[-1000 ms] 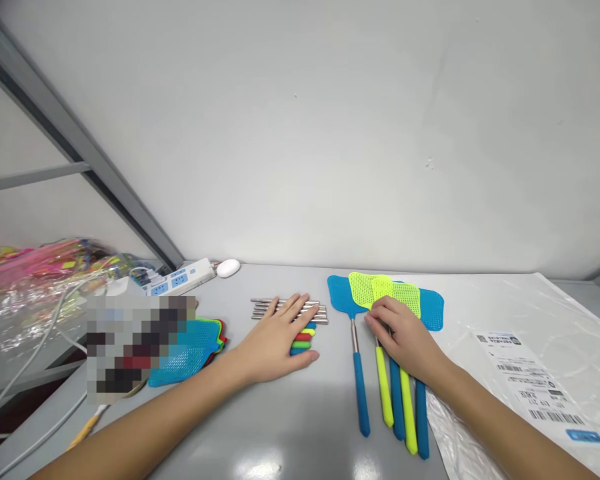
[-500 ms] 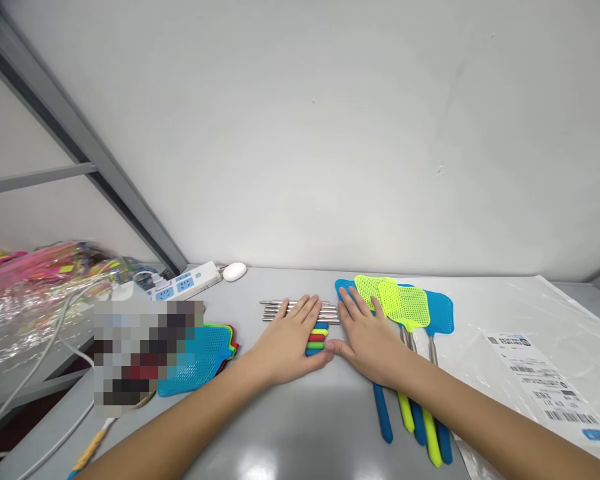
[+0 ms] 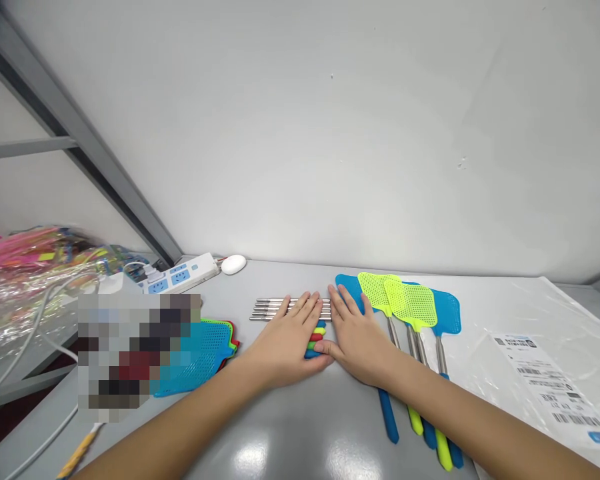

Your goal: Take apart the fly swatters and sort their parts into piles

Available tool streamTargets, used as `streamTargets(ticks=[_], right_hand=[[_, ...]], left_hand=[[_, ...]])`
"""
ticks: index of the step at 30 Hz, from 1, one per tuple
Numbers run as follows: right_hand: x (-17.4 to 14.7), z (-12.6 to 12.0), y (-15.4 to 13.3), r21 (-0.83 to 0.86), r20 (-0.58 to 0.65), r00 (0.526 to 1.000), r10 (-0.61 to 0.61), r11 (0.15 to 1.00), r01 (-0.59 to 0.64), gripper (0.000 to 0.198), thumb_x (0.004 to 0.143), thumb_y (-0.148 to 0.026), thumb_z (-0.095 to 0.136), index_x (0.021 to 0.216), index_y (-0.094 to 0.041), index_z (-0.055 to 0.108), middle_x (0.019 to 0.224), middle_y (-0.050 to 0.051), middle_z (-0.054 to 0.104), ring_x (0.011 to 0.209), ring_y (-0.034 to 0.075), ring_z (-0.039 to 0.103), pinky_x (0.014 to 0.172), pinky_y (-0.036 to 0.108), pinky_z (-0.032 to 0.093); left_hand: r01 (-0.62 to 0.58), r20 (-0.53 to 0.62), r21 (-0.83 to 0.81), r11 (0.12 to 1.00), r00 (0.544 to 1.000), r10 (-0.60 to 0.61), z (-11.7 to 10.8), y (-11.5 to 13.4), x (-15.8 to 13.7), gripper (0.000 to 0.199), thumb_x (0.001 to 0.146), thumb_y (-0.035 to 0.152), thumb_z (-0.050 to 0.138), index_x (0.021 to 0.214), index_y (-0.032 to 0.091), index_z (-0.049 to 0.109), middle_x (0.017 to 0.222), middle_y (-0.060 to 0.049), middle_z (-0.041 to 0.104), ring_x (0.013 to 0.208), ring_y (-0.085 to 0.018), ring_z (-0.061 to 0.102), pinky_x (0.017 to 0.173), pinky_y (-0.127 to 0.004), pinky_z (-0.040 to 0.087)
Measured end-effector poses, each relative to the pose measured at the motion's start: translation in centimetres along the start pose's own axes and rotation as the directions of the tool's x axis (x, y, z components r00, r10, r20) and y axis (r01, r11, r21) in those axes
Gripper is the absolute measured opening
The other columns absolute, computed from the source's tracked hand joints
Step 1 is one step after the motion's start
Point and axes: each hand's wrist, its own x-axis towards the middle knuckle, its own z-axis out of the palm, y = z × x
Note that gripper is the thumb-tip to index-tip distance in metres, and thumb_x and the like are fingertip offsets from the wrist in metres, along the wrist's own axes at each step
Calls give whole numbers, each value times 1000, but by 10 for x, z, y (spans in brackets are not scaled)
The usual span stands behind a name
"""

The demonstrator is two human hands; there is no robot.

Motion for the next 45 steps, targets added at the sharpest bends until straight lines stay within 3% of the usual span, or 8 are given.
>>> streamTargets(ticks=[8, 13, 24, 27, 30, 33, 39, 45], right_hand=[[-14, -19, 13, 0, -34, 999, 43, 999, -43, 72, 93, -63, 30, 143, -13, 42, 155, 17, 27, 142, 36, 22, 108, 60, 26], [-38, -24, 33, 88, -137, 965, 222, 973, -212, 39, 95, -50, 40, 101, -20, 63, 108, 13, 61, 98, 28, 55, 84, 45, 43], [-45, -13, 41, 292, -124, 953, 275, 929, -229, 32, 88, -45, 52, 68, -20, 51, 77, 0, 51, 72, 17, 51, 82, 43, 32], [-47, -13, 41, 309, -144, 954, 264, 927, -210, 27, 86, -37, 53, 65, -20, 50, 78, 0, 52, 75, 17, 52, 86, 45, 30], [-48, -14, 42, 335, -161, 950, 269, 920, -203, 26, 84, -34, 55, 63, -20, 50, 79, 0, 52, 77, 18, 53, 88, 47, 28], [-49, -19, 43, 460, -175, 937, 303, 866, -194, 22, 85, -33, 55, 66, -21, 51, 82, 1, 53, 79, 20, 53, 88, 47, 30], [-54, -32, 36, 942, -83, 929, 360, 333, -45, 24, 95, -38, 41, 77, -24, 47, 76, -1, 52, 72, 16, 52, 73, 34, 40], [-55, -42, 24, 932, 173, 951, 255, -355, -75, 31, 97, -41, 37, 75, -22, 48, 69, -5, 55, 38, 7, 41, 56, 33, 51]], left_hand=[[14, 3, 6, 1000, 1000, -14, 0, 0, -2, 90, 87, 73, 30, 153, 13, 17, 159, -13, 13, 148, -30, 8, 118, -52, 7], [4, -24, 36, 999, 1000, -3, -1, 3, -1, 90, 86, 75, 28, 154, 17, 14, 160, -12, 12, 148, -31, 6, 118, -55, 6], [-121, -132, 134, 984, 982, 139, -23, 37, -13, 77, 93, 66, 30, 149, 13, 28, 156, -16, 25, 145, -31, 18, 116, -57, 10], [-307, -151, 147, 940, 933, 328, -14, 65, -22, 49, 98, 47, 36, 135, 16, 47, 148, -11, 43, 137, -26, 35, 115, -49, 21], [-569, -171, 138, 810, 792, 586, 3, 86, -26, 34, 98, 37, 37, 110, 18, 62, 131, -6, 59, 120, -21, 51, 111, -42, 31], [-630, -249, 123, 767, 729, 638, 14, 88, -23, 28, 96, 30, 41, 96, 16, 65, 115, -4, 66, 102, -18, 58, 103, -39, 38], [-517, -467, 18, 856, 753, 464, 2, 58, -12, 14, 88, 21, 50, 97, 16, 60, 96, -3, 69, 83, -16, 59, 79, -34, 44], [-373, -769, -135, 918, 623, 140, -14, 38, 6, 35, 87, 21, 51, 121, 20, 48, 118, -12, 56, 107, -24, 54, 91, -43, 44]])
